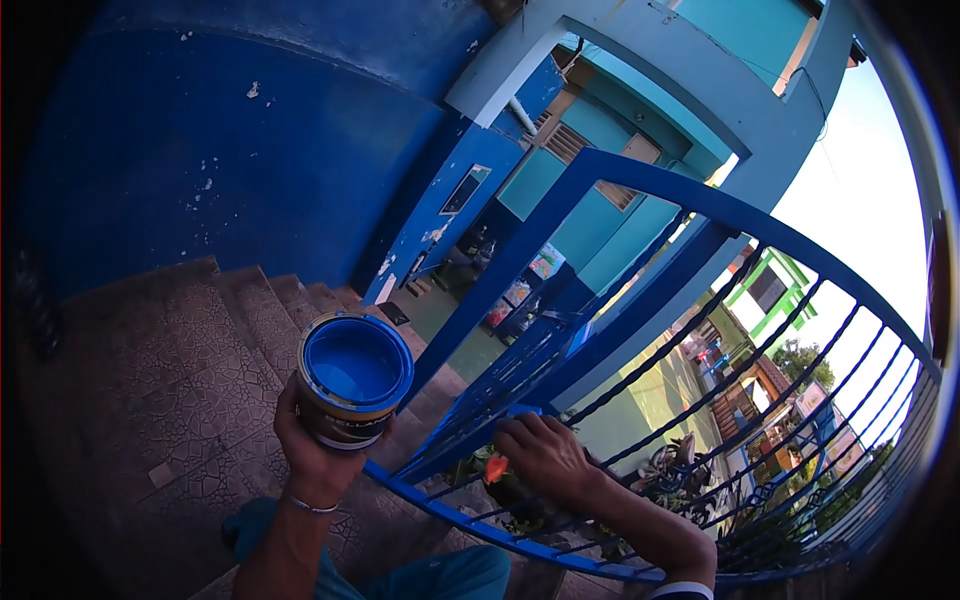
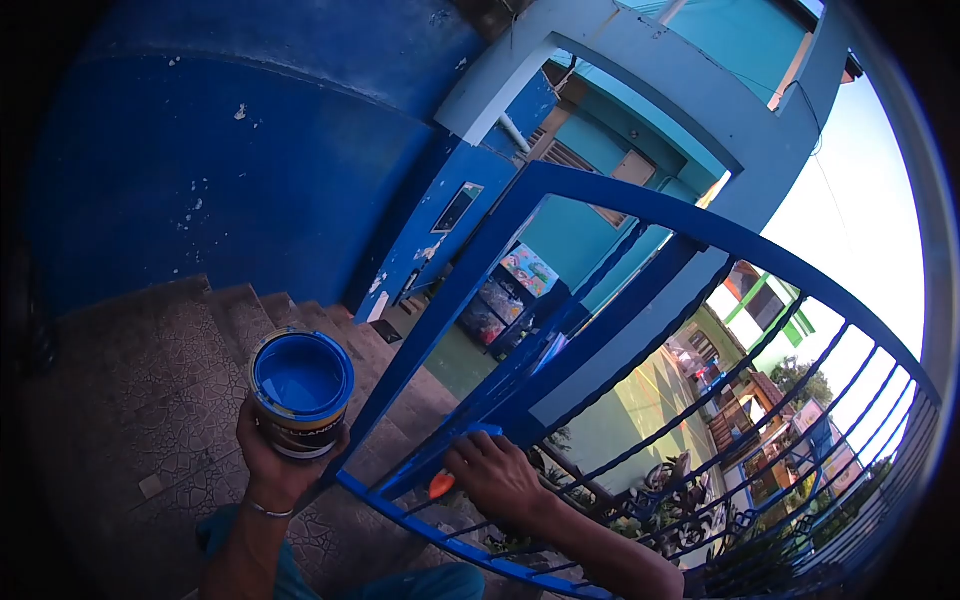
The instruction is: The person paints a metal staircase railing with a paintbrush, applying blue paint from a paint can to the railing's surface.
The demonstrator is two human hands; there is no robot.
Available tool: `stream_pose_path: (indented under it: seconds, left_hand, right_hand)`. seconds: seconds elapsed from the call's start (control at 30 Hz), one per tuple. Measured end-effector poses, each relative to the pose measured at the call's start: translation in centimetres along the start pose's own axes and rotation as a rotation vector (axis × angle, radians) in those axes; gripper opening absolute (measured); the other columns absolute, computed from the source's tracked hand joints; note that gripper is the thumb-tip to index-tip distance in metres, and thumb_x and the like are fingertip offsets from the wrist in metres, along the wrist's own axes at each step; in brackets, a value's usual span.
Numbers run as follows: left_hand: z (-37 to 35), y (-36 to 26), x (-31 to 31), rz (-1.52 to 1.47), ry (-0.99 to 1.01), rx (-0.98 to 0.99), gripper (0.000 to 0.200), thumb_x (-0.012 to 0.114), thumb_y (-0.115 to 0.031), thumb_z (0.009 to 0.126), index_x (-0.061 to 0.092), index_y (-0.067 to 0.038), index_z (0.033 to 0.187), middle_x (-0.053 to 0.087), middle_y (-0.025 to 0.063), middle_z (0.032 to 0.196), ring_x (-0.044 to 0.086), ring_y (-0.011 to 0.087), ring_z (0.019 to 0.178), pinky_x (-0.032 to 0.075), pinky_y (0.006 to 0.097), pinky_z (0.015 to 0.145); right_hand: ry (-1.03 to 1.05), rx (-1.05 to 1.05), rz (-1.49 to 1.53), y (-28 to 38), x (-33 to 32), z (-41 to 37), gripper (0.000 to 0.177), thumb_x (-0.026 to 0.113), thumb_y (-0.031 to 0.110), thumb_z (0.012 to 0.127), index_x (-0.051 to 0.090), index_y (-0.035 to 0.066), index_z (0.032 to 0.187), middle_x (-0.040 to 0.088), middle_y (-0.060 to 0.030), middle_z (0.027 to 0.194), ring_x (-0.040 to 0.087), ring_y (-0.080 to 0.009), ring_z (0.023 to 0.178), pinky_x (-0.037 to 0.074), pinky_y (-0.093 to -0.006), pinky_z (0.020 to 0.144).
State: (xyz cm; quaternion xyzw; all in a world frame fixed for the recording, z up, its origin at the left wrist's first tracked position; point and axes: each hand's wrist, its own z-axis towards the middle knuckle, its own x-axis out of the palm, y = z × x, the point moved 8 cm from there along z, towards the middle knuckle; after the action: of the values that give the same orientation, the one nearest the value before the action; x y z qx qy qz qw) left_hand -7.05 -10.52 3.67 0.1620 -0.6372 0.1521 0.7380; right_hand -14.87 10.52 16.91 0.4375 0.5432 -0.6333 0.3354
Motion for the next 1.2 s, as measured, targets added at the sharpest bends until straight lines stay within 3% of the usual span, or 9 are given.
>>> stream_pose_path:
  seconds: [0.03, 0.27, 0.3, 0.47, 0.63, 0.77, 1.0, 1.1, 1.2]
  left_hand:
    - [0.1, 0.0, 0.0, 0.002, 0.007, -0.004, 0.074, 0.042, -0.068, 0.101, 0.049, -0.016, 0.153, 0.062, 0.0203, 0.139, 0.068, 0.0384, 0.123, 0.063, 0.0628, 0.091]
    - [0.1, -0.2, -0.4, 0.006, 0.017, 0.011, 0.074, 0.042, -0.069, 0.101, 0.049, -0.017, 0.153, 0.062, 0.0207, 0.14, 0.068, 0.0382, 0.125, 0.062, 0.0627, 0.093]
    - [0.2, -0.2, -0.4, 0.003, 0.012, 0.013, 0.074, 0.042, -0.069, 0.101, 0.049, -0.017, 0.153, 0.062, 0.0208, 0.139, 0.068, 0.0382, 0.125, 0.061, 0.0626, 0.093]
    - [-0.2, 0.1, -0.8, -0.016, -0.069, -0.003, 0.073, 0.042, -0.068, 0.101, 0.051, -0.016, 0.152, 0.063, 0.0203, 0.139, 0.068, 0.0385, 0.122, 0.061, 0.061, 0.092]
    - [-0.5, 0.0, 0.0, 0.025, -0.081, -0.014, 0.07, 0.042, -0.067, 0.102, 0.052, -0.018, 0.151, 0.063, 0.0174, 0.142, 0.068, 0.0377, 0.123, 0.061, 0.0604, 0.092]
    - [-0.4, 0.2, -1.0, 0.018, -0.139, -0.036, 0.072, 0.043, -0.069, 0.1, 0.053, -0.02, 0.152, 0.063, 0.0156, 0.142, 0.066, 0.037, 0.127, 0.059, 0.0608, 0.095]
    - [-0.5, 0.2, -0.7, 0.022, -0.163, -0.003, 0.071, 0.041, -0.068, 0.101, 0.052, -0.02, 0.152, 0.062, 0.0176, 0.143, 0.066, 0.0373, 0.127, 0.06, 0.0594, 0.093]
    - [-0.2, 0.2, -0.4, 0.018, -0.093, -0.012, 0.071, 0.041, -0.067, 0.102, 0.052, -0.019, 0.152, 0.062, 0.0179, 0.143, 0.067, 0.0374, 0.127, 0.06, 0.0597, 0.093]
    - [-0.6, 0.2, -0.3, 0.005, -0.118, -0.013, 0.072, 0.041, -0.067, 0.102, 0.052, -0.018, 0.152, 0.062, 0.018, 0.142, 0.067, 0.0375, 0.125, 0.06, 0.0604, 0.094]
  right_hand:
    - [0.052, 0.06, 0.095, -0.2, -0.4, 0.3, 0.04, 0.073, 0.005, 0.081, 0.063, 0.009, 0.12, 0.067, -0.0109, 0.124, 0.063, -0.0303, 0.119, 0.053, -0.0474, 0.102]
    - [-0.516, 0.136, -0.108, -6.1, -13.7, 4.0, 0.031, 0.072, -0.008, 0.081, 0.066, 0.007, 0.108, 0.074, -0.0087, 0.115, 0.071, -0.0314, 0.104, 0.06, -0.0449, 0.083]
    - [-0.558, 0.135, -0.162, -5.8, -14.7, 3.8, 0.031, 0.076, -0.003, 0.078, 0.067, 0.008, 0.106, 0.073, -0.0092, 0.121, 0.07, -0.0318, 0.11, 0.058, -0.046, 0.089]
    - [-0.505, -0.048, -0.375, -2.2, -9.2, 1.7, 0.033, 0.076, 0.011, 0.079, 0.064, 0.01, 0.11, 0.067, -0.0145, 0.127, 0.063, -0.032, 0.119, 0.051, -0.0492, 0.104]
    - [-0.166, -0.091, -0.124, -0.3, 3.3, -1.8, 0.036, 0.074, 0.013, 0.083, 0.063, 0.011, 0.118, 0.065, -0.0105, 0.125, 0.06, -0.0297, 0.124, 0.051, -0.0458, 0.105]
    - [-0.075, 0.029, 0.143, -1.6, 3.4, -0.9, 0.038, 0.074, 0.007, 0.082, 0.064, 0.012, 0.118, 0.066, -0.0067, 0.126, 0.062, -0.0275, 0.121, 0.053, -0.0426, 0.102]
    - [-0.501, 0.04, -0.009, -5.0, -8.4, 1.6, 0.042, 0.078, 0.005, 0.078, 0.066, 0.013, 0.117, 0.069, -0.0079, 0.126, 0.065, -0.0301, 0.123, 0.056, -0.0469, 0.097]
    - [-0.572, -0.02, -0.093, -3.5, -8.5, 0.6, 0.043, 0.081, 0.008, 0.076, 0.066, 0.013, 0.117, 0.068, -0.0104, 0.133, 0.064, -0.0312, 0.127, 0.055, -0.0478, 0.103]
    - [-0.575, -0.093, -0.157, -1.8, -2.4, -1.6, 0.042, 0.08, 0.01, 0.078, 0.067, 0.014, 0.118, 0.065, -0.0105, 0.134, 0.062, -0.0305, 0.128, 0.052, -0.0481, 0.107]
